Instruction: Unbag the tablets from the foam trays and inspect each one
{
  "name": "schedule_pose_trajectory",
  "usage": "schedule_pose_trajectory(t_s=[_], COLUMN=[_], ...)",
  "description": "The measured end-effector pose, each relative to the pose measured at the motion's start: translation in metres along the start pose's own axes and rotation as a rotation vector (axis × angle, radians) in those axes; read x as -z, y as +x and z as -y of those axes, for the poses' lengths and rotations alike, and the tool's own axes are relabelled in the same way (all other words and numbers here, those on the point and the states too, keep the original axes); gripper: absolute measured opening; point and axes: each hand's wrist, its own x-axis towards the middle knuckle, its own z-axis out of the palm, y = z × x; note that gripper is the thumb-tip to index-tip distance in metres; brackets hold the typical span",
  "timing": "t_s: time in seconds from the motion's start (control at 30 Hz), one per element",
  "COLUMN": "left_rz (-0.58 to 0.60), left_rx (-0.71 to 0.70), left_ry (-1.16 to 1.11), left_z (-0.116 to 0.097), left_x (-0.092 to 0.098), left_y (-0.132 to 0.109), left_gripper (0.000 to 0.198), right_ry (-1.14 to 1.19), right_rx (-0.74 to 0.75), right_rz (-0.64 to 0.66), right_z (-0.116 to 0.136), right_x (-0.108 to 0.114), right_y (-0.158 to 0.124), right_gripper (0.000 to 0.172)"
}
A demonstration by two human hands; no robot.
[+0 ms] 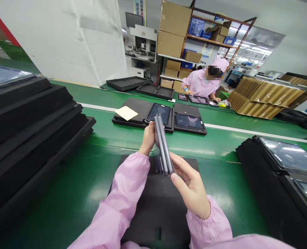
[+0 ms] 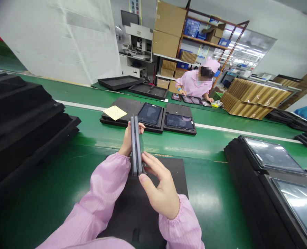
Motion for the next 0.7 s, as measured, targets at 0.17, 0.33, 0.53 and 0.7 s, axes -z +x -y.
schedule_pose_trajectory(t_s=[0.17, 0.33, 0.53, 0.7], left_rz=[0.006, 0.038, 0.194, 0.323], left_rx=[-0.001, -0.024, -0.078, -0.135], left_ry=[0.006, 0.014, 0.055, 0.092], left_z=[-0.002, -0.004, -0.017, -0.028], left_x=[-0.002, -0.006, -0.013, -0.017], left_y=[-0.001, -0.007, -0.026, -0.035], left_gripper=[0.073, 0.071, 0.073, 0.074], right_ry=[0.005, -0.077, -0.226, -0.218], right_rx=[-0.013, -0.011, 0.049, 0.091], right_rz=[0.038, 0.079, 0.008, -0.038], right_z=[0.004, 0.014, 0.019, 0.022], right_x=[0.004, 0.006, 0.001, 0.002], right_y=[-0.002, -0.008, -0.012, -0.014], right_gripper=[0.047, 0.046, 0.048, 0.045])
